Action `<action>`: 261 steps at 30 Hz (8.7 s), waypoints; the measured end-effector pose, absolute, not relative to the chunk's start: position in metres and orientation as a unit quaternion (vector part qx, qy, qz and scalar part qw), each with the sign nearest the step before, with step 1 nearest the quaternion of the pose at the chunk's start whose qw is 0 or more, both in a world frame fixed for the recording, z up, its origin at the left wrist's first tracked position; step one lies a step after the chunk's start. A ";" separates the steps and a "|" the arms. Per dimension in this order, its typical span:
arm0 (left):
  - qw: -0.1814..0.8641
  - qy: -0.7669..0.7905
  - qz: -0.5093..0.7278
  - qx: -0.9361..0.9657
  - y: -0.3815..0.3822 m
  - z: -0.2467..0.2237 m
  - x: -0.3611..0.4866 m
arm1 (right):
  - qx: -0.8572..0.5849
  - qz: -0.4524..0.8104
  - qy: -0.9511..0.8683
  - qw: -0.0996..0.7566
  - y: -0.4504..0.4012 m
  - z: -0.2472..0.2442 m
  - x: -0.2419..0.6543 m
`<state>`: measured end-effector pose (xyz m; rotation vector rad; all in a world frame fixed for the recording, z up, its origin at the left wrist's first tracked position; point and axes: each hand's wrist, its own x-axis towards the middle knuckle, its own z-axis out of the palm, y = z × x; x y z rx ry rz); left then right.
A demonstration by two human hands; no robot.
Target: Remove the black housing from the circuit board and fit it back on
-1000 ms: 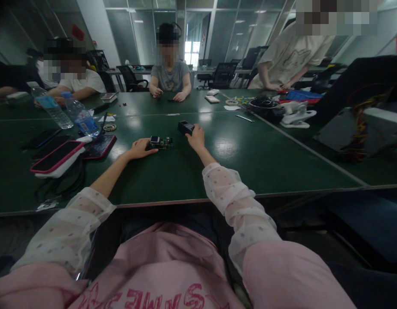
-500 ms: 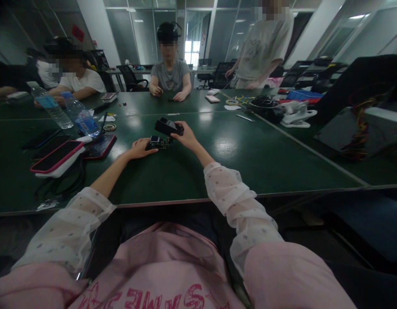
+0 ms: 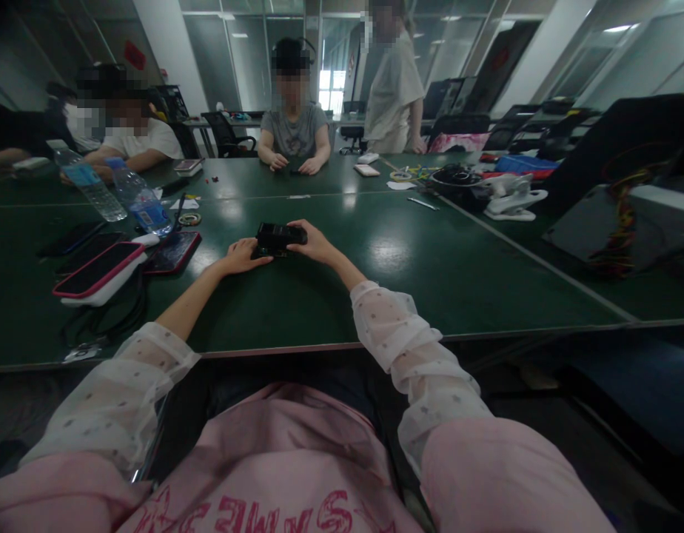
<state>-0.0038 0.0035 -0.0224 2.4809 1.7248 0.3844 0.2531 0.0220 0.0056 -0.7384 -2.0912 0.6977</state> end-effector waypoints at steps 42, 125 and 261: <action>0.043 0.566 0.155 0.809 0.007 -0.027 -0.005 | -0.263 0.242 -0.873 0.333 0.027 -0.011 0.252; 0.044 0.560 0.152 0.813 0.004 -0.024 -0.004 | -0.438 0.209 -0.701 0.522 0.051 -0.012 0.267; 0.035 0.561 0.164 0.811 0.008 -0.030 -0.007 | -0.284 0.260 -0.866 0.318 0.032 -0.012 0.254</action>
